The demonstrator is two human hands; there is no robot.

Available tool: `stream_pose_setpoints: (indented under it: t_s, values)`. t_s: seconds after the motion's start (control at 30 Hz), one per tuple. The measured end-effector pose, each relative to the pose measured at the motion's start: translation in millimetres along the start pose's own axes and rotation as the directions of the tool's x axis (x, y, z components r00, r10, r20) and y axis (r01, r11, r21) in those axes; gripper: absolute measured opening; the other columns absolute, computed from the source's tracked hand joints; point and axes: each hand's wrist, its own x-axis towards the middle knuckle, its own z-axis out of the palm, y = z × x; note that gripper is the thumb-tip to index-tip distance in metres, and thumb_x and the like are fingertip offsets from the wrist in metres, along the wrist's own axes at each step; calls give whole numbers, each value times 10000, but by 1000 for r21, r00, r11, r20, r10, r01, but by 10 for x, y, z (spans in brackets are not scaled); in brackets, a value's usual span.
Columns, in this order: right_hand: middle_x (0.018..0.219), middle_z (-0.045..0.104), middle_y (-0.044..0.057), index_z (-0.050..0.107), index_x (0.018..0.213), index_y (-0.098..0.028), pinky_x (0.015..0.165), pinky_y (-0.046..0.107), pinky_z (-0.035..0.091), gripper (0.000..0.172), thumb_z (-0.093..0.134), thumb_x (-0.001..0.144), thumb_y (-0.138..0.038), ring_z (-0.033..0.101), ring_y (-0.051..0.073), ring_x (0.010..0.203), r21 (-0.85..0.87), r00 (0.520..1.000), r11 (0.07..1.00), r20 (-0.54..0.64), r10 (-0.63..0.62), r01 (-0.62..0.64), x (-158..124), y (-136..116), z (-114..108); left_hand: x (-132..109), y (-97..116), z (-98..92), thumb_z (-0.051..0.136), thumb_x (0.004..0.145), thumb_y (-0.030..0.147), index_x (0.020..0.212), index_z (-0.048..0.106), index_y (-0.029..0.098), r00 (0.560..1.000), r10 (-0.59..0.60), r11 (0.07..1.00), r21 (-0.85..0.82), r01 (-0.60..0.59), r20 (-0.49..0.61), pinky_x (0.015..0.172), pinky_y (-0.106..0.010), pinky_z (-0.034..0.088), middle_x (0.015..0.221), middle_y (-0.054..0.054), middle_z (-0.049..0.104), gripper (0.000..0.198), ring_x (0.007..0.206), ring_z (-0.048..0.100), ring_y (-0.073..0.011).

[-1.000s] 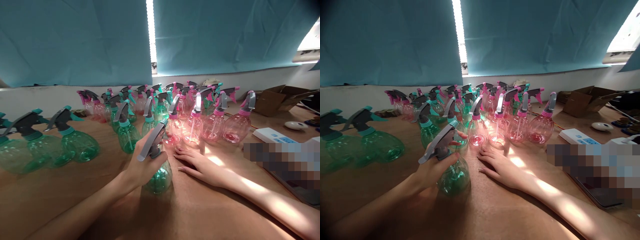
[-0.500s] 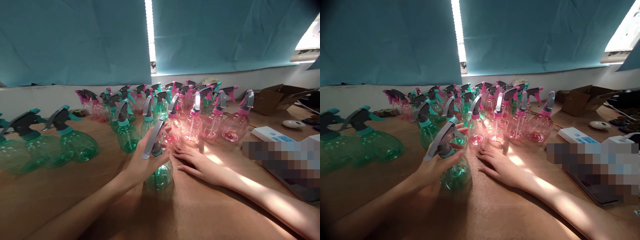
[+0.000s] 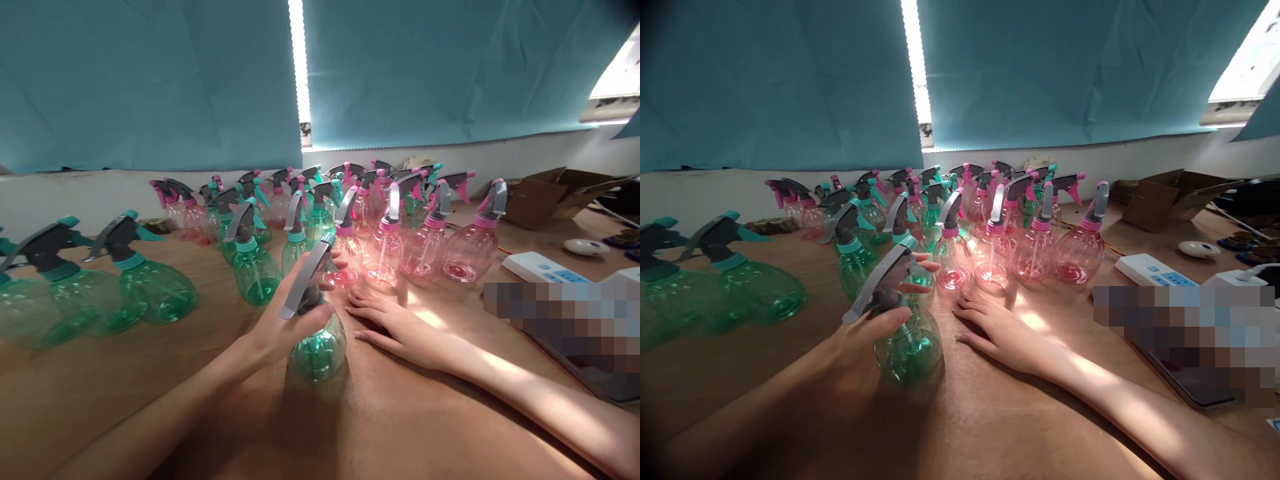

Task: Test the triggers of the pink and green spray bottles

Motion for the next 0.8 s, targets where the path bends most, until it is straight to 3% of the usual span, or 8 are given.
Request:
stream_pose_setpoints:
  t_s: [0.1, 0.23, 0.43, 0.67, 0.8]
  values:
    - [1468, 526, 106, 566, 1382, -204, 1146, 489, 369, 494, 468, 995, -496, 436, 293, 1388, -5, 1000, 1000, 1, 12, -12, -3, -5, -3, 18, -15, -36, 646, 760, 312, 1347, 484, 310, 999, -29, 998, -47, 30, 19, 806, -385, 553, 1074, -60, 645, 609, 934, 640, -243]
    - [1476, 514, 119, 554, 1389, -181, 1152, 483, 360, 512, 456, 1000, -497, 422, 288, 1398, -13, 1000, 1000, 7, -4, 4, -1, -3, -11, 73, 68, -43, 684, 727, 306, 1227, 546, 300, 994, -98, 992, -76, 102, 52, 730, -363, 554, 942, -44, 641, 518, 880, 639, -240]
    - [1476, 518, 98, 551, 1391, -217, 1146, 501, 361, 486, 455, 1002, -492, 440, 281, 1384, -16, 1000, 1000, 4, -13, 13, 7, 6, -12, 57, 72, 2, 679, 742, 313, 1104, 555, 271, 996, -89, 996, -29, 89, 1, 565, -294, 496, 767, 2, 608, 385, 589, 551, -146]
    - [1474, 521, 92, 559, 1386, -225, 1148, 501, 360, 479, 454, 1001, -490, 434, 285, 1388, -9, 1000, 1000, -4, -19, 19, 6, 14, 1, 1, 97, 68, 622, 738, 238, 1125, 516, 260, 997, -45, 994, 94, 50, -55, 668, -324, 507, 900, -8, 598, 402, 642, 542, -141]
    - [1470, 526, 86, 560, 1387, -240, 1148, 510, 359, 468, 464, 998, -482, 441, 289, 1384, 7, 1000, 1000, -13, -20, 20, 5, 25, 12, 4, 139, 86, 608, 742, 250, 1093, 527, 248, 996, -46, 993, 106, 55, -81, 681, -334, 503, 830, 8, 583, 360, 612, 514, -133]
